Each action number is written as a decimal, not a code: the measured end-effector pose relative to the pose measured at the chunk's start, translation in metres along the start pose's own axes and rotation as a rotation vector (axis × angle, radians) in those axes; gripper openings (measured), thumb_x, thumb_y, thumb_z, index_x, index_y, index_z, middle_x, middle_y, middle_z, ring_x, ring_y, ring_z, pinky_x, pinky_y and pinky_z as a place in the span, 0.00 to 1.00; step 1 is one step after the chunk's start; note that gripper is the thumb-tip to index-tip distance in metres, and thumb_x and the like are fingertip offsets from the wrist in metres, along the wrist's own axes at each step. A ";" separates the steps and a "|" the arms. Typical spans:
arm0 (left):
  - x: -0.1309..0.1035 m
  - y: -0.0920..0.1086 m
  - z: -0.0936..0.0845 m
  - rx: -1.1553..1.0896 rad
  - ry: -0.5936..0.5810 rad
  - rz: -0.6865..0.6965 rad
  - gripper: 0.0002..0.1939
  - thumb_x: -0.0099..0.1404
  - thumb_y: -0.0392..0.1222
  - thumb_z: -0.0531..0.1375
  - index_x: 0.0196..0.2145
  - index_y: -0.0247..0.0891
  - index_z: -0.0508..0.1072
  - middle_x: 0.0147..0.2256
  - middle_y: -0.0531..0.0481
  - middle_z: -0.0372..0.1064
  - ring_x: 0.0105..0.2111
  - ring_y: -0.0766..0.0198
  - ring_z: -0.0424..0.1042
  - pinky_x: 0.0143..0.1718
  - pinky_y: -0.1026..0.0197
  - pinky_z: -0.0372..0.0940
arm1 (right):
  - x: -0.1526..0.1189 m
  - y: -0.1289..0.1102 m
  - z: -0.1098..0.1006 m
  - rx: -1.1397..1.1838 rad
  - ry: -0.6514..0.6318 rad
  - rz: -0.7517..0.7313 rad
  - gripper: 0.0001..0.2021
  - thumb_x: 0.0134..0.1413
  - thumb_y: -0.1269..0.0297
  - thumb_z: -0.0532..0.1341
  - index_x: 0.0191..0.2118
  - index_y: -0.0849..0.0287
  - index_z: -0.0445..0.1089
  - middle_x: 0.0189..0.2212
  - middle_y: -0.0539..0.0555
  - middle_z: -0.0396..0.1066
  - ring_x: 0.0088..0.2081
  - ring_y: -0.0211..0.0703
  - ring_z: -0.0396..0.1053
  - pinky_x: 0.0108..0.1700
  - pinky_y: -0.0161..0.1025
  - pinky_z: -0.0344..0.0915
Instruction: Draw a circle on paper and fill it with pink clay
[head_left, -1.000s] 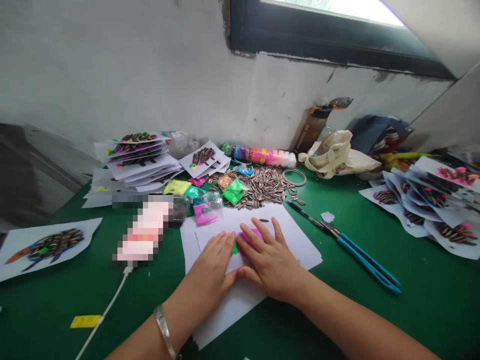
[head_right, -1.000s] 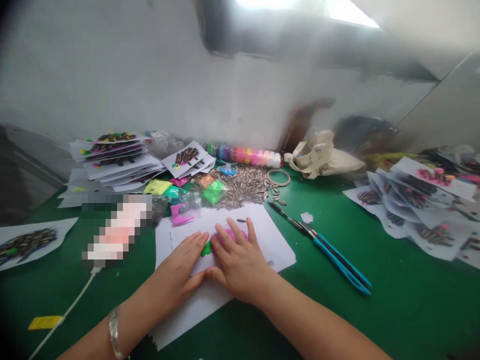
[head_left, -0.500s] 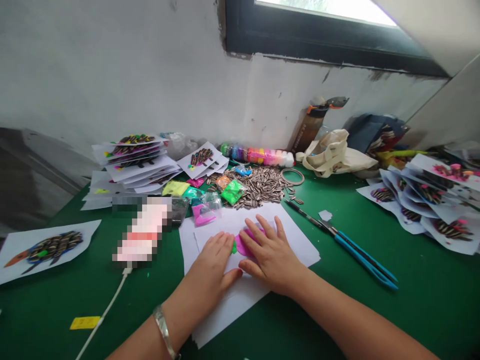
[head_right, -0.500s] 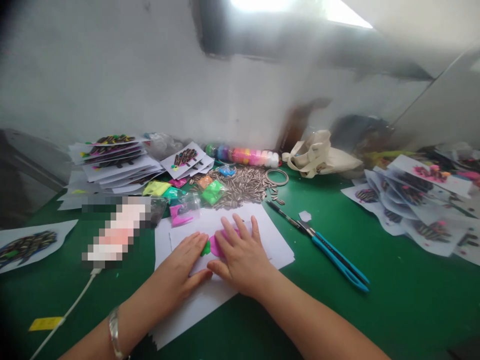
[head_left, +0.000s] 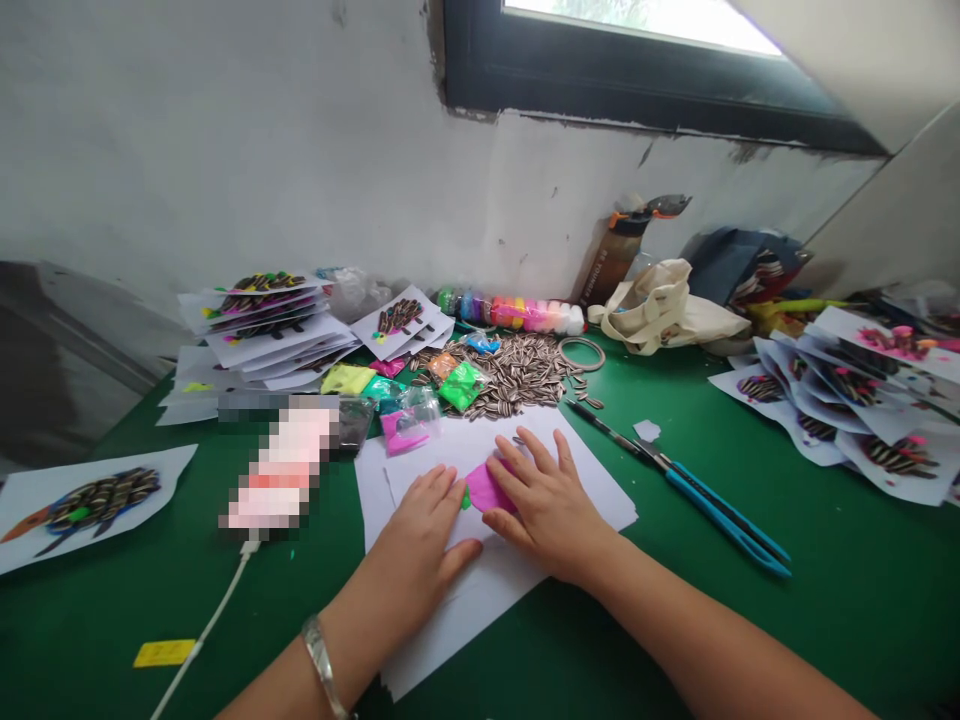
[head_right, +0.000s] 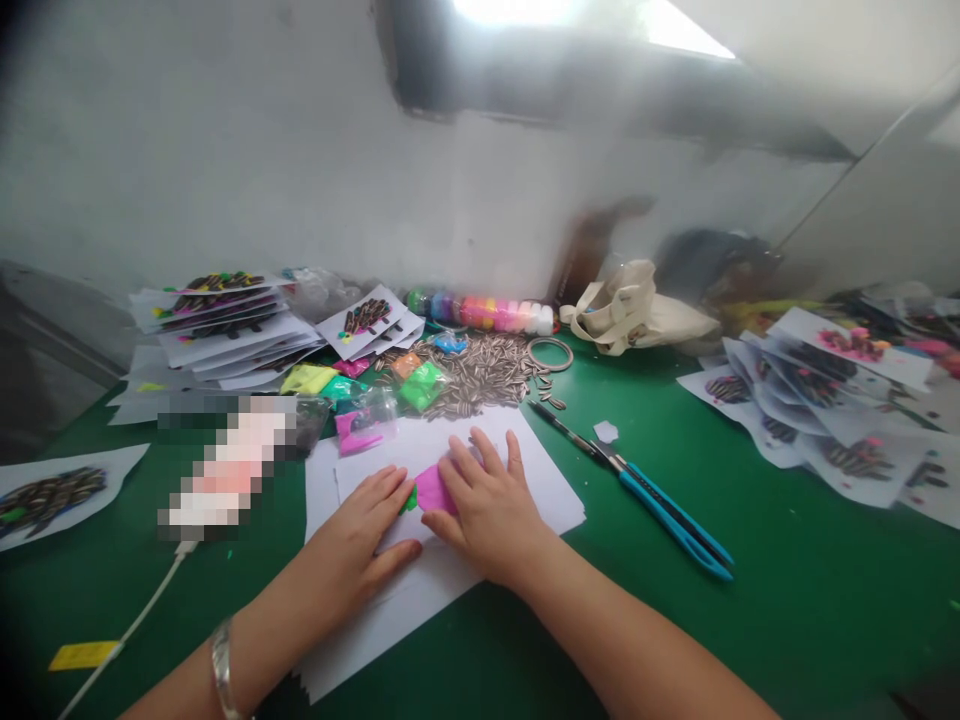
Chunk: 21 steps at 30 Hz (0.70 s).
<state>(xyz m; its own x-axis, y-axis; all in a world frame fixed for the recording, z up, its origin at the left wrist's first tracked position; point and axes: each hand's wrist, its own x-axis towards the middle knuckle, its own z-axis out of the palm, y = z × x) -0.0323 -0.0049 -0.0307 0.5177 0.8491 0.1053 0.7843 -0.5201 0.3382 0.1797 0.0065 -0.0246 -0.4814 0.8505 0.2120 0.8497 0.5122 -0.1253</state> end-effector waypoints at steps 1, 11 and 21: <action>0.000 0.000 0.000 -0.004 0.007 0.004 0.28 0.63 0.46 0.60 0.59 0.36 0.63 0.61 0.38 0.59 0.61 0.46 0.57 0.59 0.42 0.58 | 0.000 0.001 0.000 -0.002 0.004 -0.005 0.26 0.63 0.46 0.49 0.59 0.56 0.64 0.64 0.59 0.56 0.66 0.62 0.44 0.63 0.67 0.32; 0.002 0.002 -0.008 0.029 -0.028 0.010 0.28 0.63 0.46 0.61 0.59 0.37 0.64 0.60 0.37 0.60 0.61 0.46 0.58 0.58 0.43 0.59 | 0.004 0.006 -0.005 0.111 0.043 0.054 0.22 0.64 0.48 0.50 0.55 0.53 0.68 0.62 0.56 0.59 0.64 0.59 0.49 0.63 0.67 0.36; 0.001 -0.001 -0.007 0.039 -0.008 0.022 0.28 0.64 0.48 0.59 0.59 0.36 0.64 0.60 0.38 0.60 0.60 0.46 0.59 0.58 0.44 0.60 | 0.009 0.065 0.014 0.435 0.293 0.331 0.15 0.61 0.64 0.52 0.47 0.55 0.75 0.42 0.55 0.76 0.44 0.47 0.72 0.47 0.45 0.67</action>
<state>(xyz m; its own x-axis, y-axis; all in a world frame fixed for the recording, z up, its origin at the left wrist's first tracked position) -0.0348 -0.0029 -0.0240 0.5377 0.8366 0.1046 0.7851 -0.5421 0.2996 0.2279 0.0493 -0.0443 -0.0757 0.9361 0.3434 0.7489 0.2807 -0.6003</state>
